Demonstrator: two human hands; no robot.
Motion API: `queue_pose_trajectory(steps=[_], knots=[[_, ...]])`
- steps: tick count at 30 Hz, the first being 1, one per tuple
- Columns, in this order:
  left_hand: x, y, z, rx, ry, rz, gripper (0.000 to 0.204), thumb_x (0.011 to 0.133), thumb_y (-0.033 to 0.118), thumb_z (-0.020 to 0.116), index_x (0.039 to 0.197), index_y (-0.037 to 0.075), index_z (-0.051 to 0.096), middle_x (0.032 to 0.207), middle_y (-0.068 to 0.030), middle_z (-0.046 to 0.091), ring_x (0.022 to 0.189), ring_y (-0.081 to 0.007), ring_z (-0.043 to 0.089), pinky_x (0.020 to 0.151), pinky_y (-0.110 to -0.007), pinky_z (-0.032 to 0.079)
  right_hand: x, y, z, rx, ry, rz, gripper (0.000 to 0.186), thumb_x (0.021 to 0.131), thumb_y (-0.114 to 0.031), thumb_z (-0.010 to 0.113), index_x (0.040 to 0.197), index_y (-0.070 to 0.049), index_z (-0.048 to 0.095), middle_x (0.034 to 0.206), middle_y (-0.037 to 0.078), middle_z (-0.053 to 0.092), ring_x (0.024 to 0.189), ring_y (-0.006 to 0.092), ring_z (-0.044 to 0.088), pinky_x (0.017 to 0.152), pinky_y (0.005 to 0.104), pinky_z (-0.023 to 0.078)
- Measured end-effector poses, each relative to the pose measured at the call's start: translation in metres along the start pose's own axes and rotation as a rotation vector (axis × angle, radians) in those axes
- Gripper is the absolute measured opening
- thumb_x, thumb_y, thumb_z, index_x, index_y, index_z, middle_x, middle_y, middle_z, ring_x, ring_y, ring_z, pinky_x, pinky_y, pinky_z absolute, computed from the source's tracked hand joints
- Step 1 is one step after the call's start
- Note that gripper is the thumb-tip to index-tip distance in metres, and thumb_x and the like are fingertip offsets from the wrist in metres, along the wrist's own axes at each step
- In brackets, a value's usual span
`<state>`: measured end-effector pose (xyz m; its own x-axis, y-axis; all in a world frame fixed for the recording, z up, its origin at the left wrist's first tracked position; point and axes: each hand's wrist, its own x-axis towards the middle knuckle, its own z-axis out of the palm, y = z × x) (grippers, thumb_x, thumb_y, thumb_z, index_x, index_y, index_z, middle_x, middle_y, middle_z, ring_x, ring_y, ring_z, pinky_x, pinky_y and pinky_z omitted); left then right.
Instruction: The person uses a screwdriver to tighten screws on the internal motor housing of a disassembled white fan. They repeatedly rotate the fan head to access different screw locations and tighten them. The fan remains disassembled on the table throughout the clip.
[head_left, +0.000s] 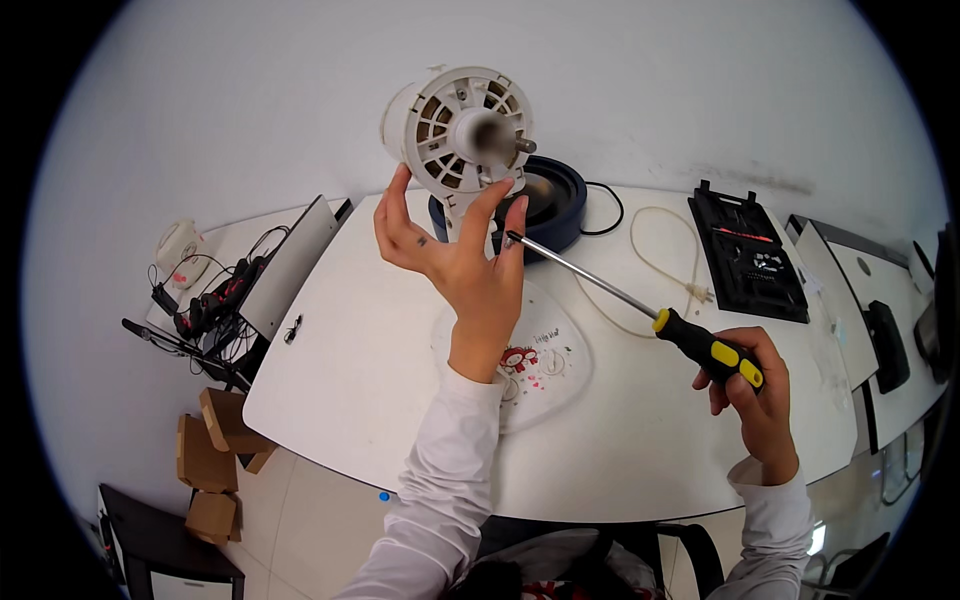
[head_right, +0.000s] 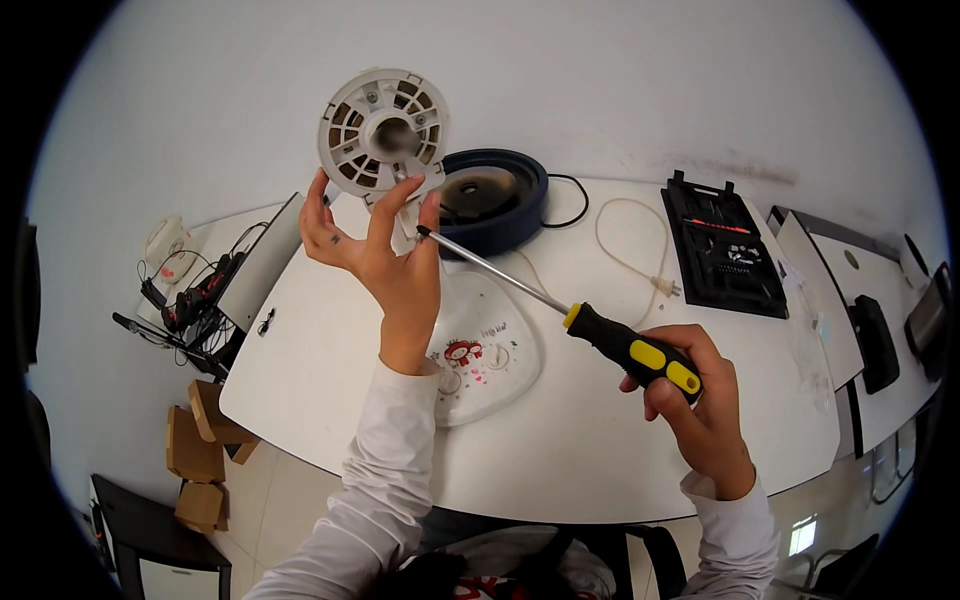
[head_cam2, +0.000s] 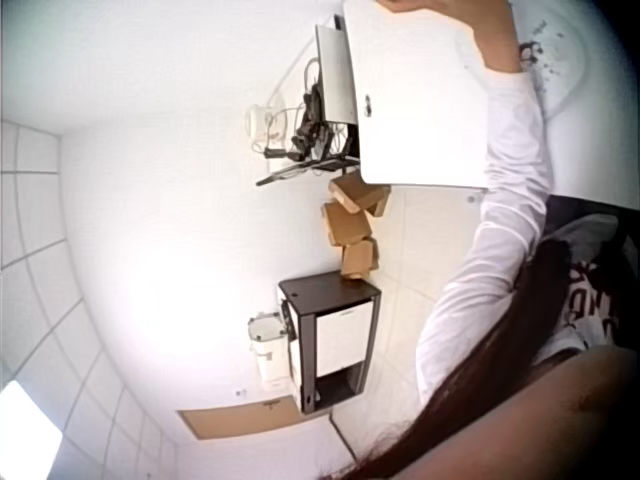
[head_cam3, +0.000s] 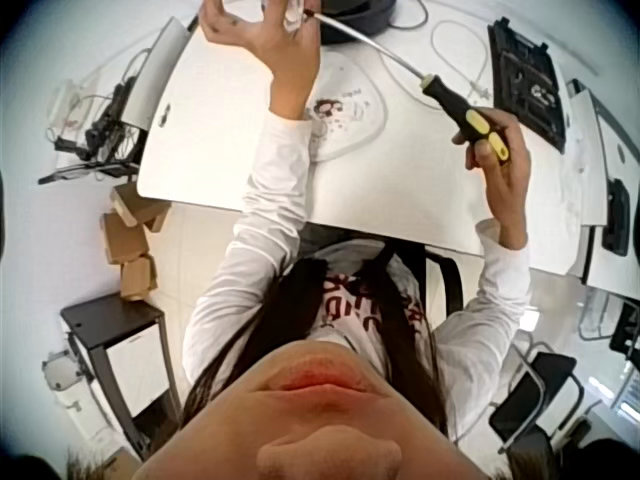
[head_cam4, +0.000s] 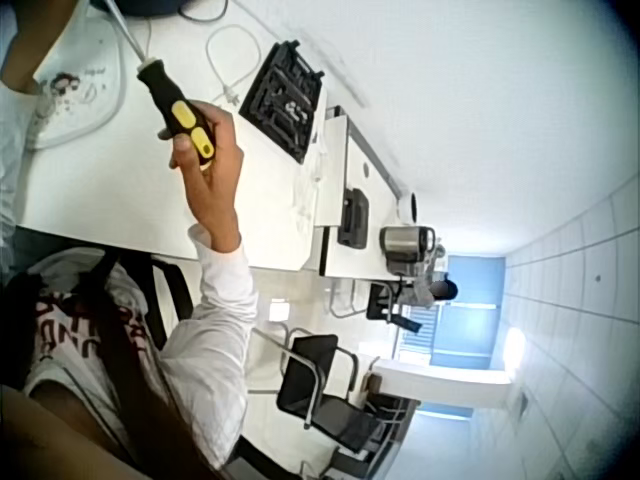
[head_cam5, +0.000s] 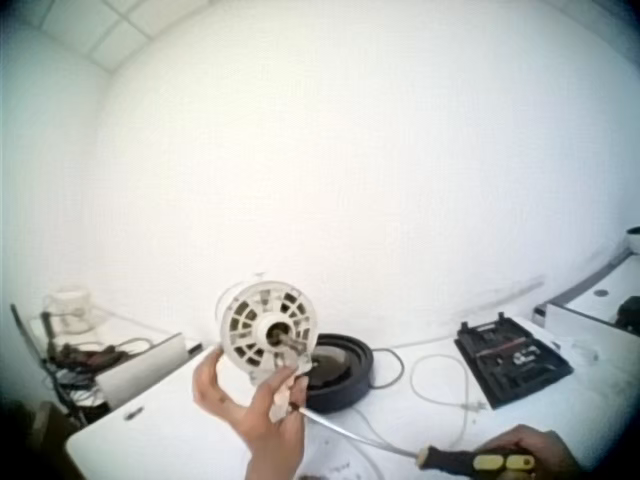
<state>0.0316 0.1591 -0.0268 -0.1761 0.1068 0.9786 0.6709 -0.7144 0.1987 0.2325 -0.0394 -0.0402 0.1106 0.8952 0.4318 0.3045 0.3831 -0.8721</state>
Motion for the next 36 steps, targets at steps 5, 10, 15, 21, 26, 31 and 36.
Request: queue_pose_trajectory(steps=[5, 10, 15, 21, 26, 31, 36], knots=[[-0.001, 0.002, 0.007, -0.04, 0.063, 0.058, 0.025, 0.072, 0.013, 0.073, 0.096, 0.016, 0.066, 0.136, -0.0198, 0.022, 0.123, -0.0402, 0.014, 0.098, -0.052, 0.021, -0.008, 0.011, -0.002, 0.03, 0.114, 0.031, 0.052, 0.085, -0.048, 0.054, 0.106, -0.001, 0.047, 0.073, 0.01, 0.059, 0.051, 0.0068, 0.049, 0.046, 0.0173, 0.039], [-0.014, 0.009, 0.017, -0.129, 0.128, 0.149, 0.026, 0.075, 0.008, 0.068, 0.101, 0.011, 0.064, 0.128, -0.0179, 0.032, 0.114, -0.0333, 0.029, 0.092, -0.043, 0.031, -0.018, 0.024, -0.016, 0.077, 0.145, 0.077, 0.051, 0.087, -0.047, 0.053, 0.106, -0.001, 0.048, 0.076, 0.01, 0.059, 0.053, 0.007, 0.05, 0.047, 0.0176, 0.039], [-0.031, 0.04, 0.023, -0.464, -0.176, -0.035, 0.022, 0.078, 0.004, 0.064, 0.099, 0.004, 0.062, 0.102, -0.008, 0.053, 0.091, -0.0226, 0.045, 0.076, -0.03, 0.039, -0.031, 0.045, -0.03, 0.129, 0.17, 0.102, 0.053, 0.085, -0.051, 0.053, 0.105, -0.002, 0.048, 0.075, 0.01, 0.059, 0.051, 0.0073, 0.05, 0.045, 0.0172, 0.038], [-0.045, 0.055, 0.033, -0.938, -0.502, -0.646, 0.019, 0.085, 0.016, 0.062, 0.088, -0.002, 0.065, 0.073, -0.0047, 0.066, 0.067, -0.009, 0.061, 0.065, -0.022, 0.043, -0.041, 0.064, -0.041, 0.143, 0.196, 0.109, 0.053, 0.086, -0.051, 0.051, 0.106, -0.002, 0.048, 0.074, 0.01, 0.059, 0.05, 0.0078, 0.05, 0.044, 0.0178, 0.038], [-0.069, 0.043, 0.042, -0.803, -0.743, -0.55, 0.013, 0.081, 0.014, 0.065, 0.086, 0.002, 0.067, 0.077, -0.0055, 0.066, 0.069, -0.013, 0.06, 0.065, -0.025, 0.045, -0.043, 0.083, -0.056, 0.347, 0.413, 0.12, 0.043, 0.093, -0.042, 0.043, 0.107, -0.001, 0.046, 0.078, 0.009, 0.056, 0.051, 0.0072, 0.044, 0.045, 0.0186, 0.035], [-0.119, 0.056, 0.057, -0.321, -1.021, 0.007, 0.01, 0.072, 0.011, 0.066, 0.081, 0.013, 0.069, 0.078, -0.0019, 0.064, 0.077, -0.0226, 0.057, 0.066, -0.035, 0.046, -0.047, 0.107, -0.063, 0.294, 0.805, 0.181, 0.029, 0.095, -0.033, 0.043, 0.109, -0.008, 0.046, 0.079, 0.003, 0.051, 0.05, 0.0031, 0.035, 0.044, 0.0161, 0.027], [-0.14, 0.062, 0.099, -0.155, -1.15, 0.087, 0.01, 0.075, 0.011, 0.061, 0.083, 0.013, 0.068, 0.084, -0.0031, 0.061, 0.086, -0.0226, 0.056, 0.07, -0.036, 0.045, -0.05, 0.096, -0.06, 0.21, 0.732, 0.185, 0.03, 0.094, -0.033, 0.045, 0.108, -0.007, 0.046, 0.078, 0.003, 0.05, 0.049, 0.0031, 0.037, 0.043, 0.0157, 0.027]])
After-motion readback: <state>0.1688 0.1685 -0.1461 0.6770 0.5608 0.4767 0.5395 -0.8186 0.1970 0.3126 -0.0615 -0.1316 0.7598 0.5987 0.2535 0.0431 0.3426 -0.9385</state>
